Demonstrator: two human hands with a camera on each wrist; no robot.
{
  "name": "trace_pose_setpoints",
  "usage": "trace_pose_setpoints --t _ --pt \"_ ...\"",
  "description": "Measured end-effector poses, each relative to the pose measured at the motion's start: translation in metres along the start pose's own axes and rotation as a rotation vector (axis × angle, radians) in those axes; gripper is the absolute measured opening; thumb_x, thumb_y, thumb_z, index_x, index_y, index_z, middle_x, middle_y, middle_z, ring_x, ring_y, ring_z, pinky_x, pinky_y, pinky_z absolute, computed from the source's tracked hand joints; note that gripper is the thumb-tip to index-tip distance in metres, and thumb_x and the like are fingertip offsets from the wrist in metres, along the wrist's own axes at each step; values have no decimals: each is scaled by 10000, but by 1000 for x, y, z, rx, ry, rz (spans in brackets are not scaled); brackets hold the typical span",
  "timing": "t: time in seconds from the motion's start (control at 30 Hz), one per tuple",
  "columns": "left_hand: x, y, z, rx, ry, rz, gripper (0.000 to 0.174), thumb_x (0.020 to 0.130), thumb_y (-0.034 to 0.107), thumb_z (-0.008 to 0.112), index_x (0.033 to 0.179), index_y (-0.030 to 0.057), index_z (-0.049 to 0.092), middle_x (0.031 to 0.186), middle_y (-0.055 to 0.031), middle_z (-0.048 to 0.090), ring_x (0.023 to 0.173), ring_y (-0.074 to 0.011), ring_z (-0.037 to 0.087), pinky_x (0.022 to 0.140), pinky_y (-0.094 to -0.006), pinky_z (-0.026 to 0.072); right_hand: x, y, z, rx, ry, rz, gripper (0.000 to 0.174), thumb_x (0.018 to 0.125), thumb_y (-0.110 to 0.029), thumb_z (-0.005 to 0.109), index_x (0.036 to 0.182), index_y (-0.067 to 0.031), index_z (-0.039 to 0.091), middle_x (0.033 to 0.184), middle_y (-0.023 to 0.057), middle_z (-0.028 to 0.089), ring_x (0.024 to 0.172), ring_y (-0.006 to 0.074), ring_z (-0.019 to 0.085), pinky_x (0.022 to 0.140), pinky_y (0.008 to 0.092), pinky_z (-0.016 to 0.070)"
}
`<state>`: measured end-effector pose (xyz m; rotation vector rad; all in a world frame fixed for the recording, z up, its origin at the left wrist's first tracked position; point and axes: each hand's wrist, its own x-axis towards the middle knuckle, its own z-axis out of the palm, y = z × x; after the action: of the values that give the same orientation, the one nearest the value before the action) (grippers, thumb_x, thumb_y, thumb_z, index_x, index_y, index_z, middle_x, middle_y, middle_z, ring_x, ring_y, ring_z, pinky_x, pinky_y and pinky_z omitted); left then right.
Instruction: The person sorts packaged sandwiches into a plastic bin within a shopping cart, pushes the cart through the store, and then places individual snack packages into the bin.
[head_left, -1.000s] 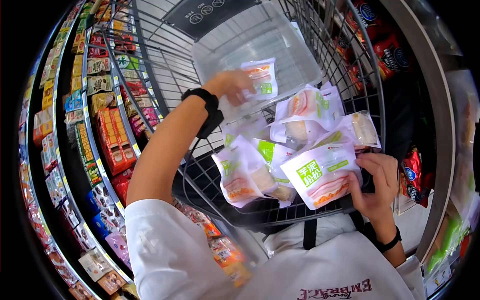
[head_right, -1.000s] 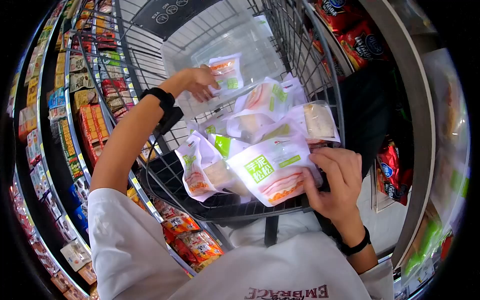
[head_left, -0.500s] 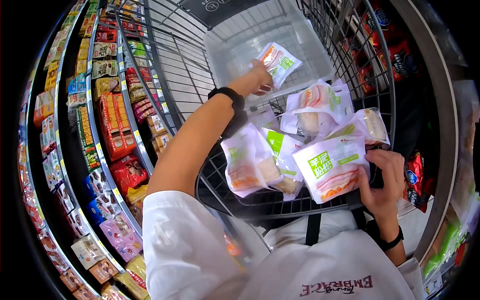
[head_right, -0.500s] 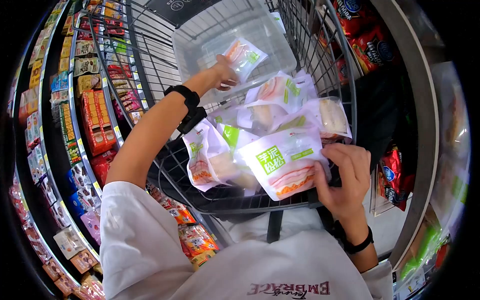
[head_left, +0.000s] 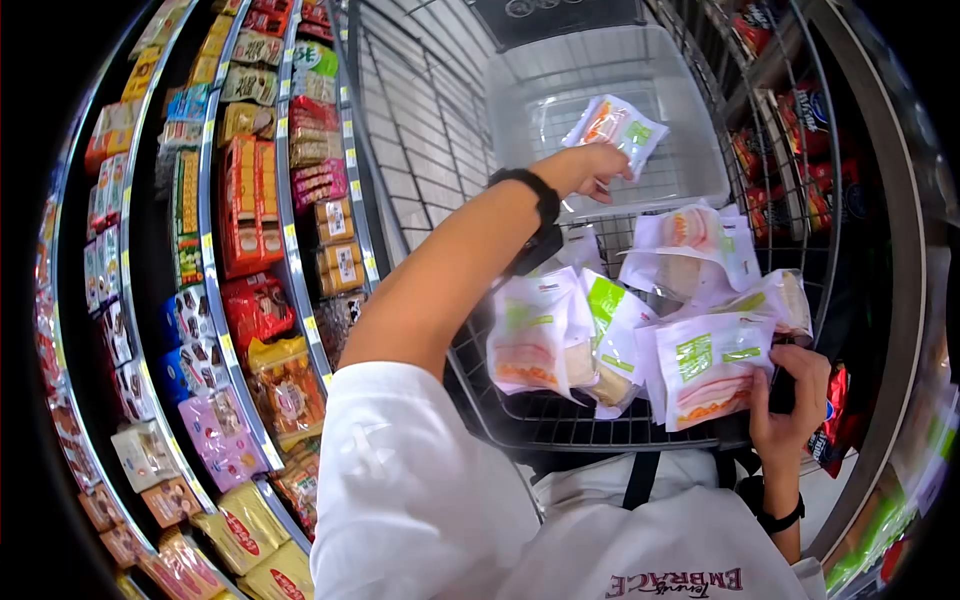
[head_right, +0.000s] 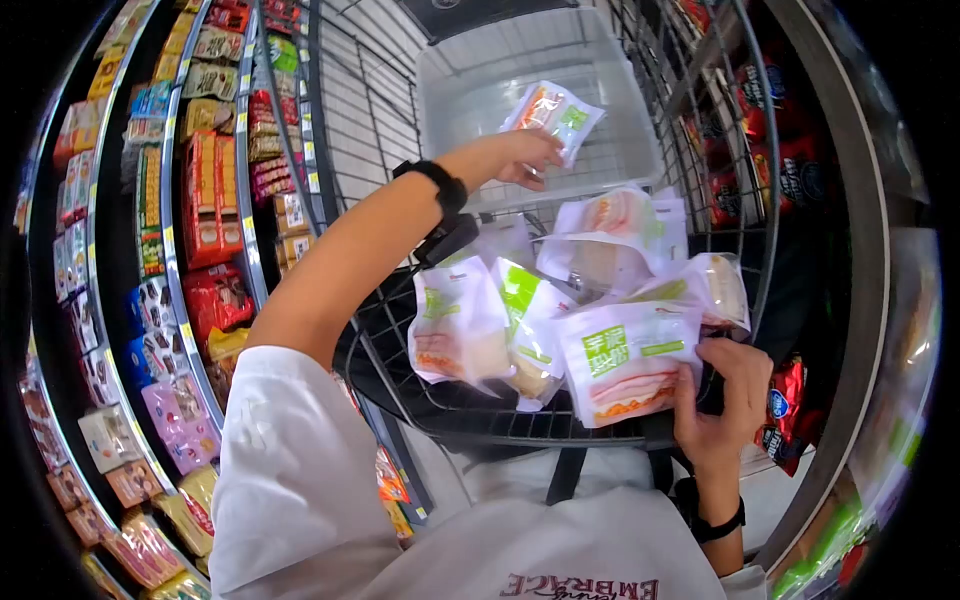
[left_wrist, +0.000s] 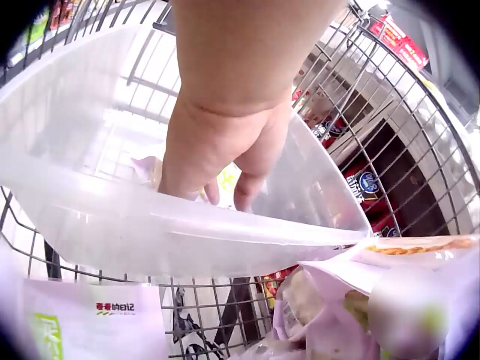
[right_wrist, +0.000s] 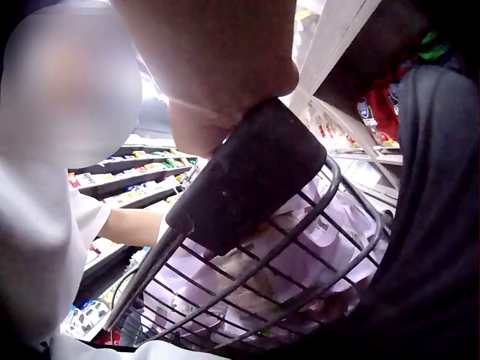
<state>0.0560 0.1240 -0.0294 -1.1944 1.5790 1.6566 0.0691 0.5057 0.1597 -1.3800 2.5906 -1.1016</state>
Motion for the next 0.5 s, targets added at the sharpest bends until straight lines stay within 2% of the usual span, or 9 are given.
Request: trace_pose_setpoints --t 0.07,0.17,0.23,0.27,0.3,0.37,0.4,0.47,0.5 --pt "-8 7 3 41 -20 21 687 813 133 748 1424 182 437 1242 -98 557 1136 -293 588 895 -450 544 0 0 1 -21 0 -16 252 743 12 710 984 7 638 979 152 658 893 329 596 815 394 456" --pt "-14 16 11 36 -71 37 680 823 220 746 1427 161 440 1226 -127 591 1074 -284 626 870 -411 557 -2 1 4 -55 -5 -14 251 743 20 700 986 11 636 974 152 659 893 326 597 814 394 457" --pt "-26 21 18 750 86 335 540 780 173 670 1309 89 597 1242 -192 647 1154 -349 630 895 -452 541 -1 0 5 -67 -24 -14 251 744 25 693 987 13 635 969 151 658 892 321 599 825 393 458" --pt "-9 25 25 1110 90 319 516 754 185 645 1262 91 640 1242 -192 652 1131 -324 647 917 -443 531 -2 0 6 -62 -20 4 244 747 28 687 985 16 633 968 152 658 893 318 599 833 390 458" --pt "-8 26 32 1195 155 444 478 776 195 660 1246 110 657 1238 -160 657 1085 -339 670 902 -438 539 -4 0 5 -59 -21 20 238 751 31 682 983 20 632 967 153 657 893 315 600 840 388 458" --pt "-16 26 40 1220 256 684 399 814 208 669 1206 136 687 1249 -135 642 1121 -327 641 854 -487 539 -5 3 6 -99 -49 14 231 761 36 673 986 29 625 961 156 653 896 313 599 848 382 459" --pt "-18 24 40 1202 251 682 399 814 208 669 1206 136 687 1249 -135 642 1121 -327 641 854 -487 539 -6 2 7 -92 -40 28 228 765 38 668 988 31 622 958 158 651 896 314 599 851 383 459" --pt "-22 21 37 1581 358 1117 397 834 165 650 1225 96 663 1179 -140 639 1154 -297 587 803 -474 528 -9 5 6 -85 -34 38 223 773 43 658 991 37 612 952 161 641 890 313 595 857 381 457" --pt "-24 21 39 1567 365 1118 397 834 165 650 1225 96 663 1179 -140 639 1154 -297 587 803 -474 528 -11 6 5 -92 -43 29 223 773 43 658 991 37 612 952 161 641 890 313 595 857 381 457"
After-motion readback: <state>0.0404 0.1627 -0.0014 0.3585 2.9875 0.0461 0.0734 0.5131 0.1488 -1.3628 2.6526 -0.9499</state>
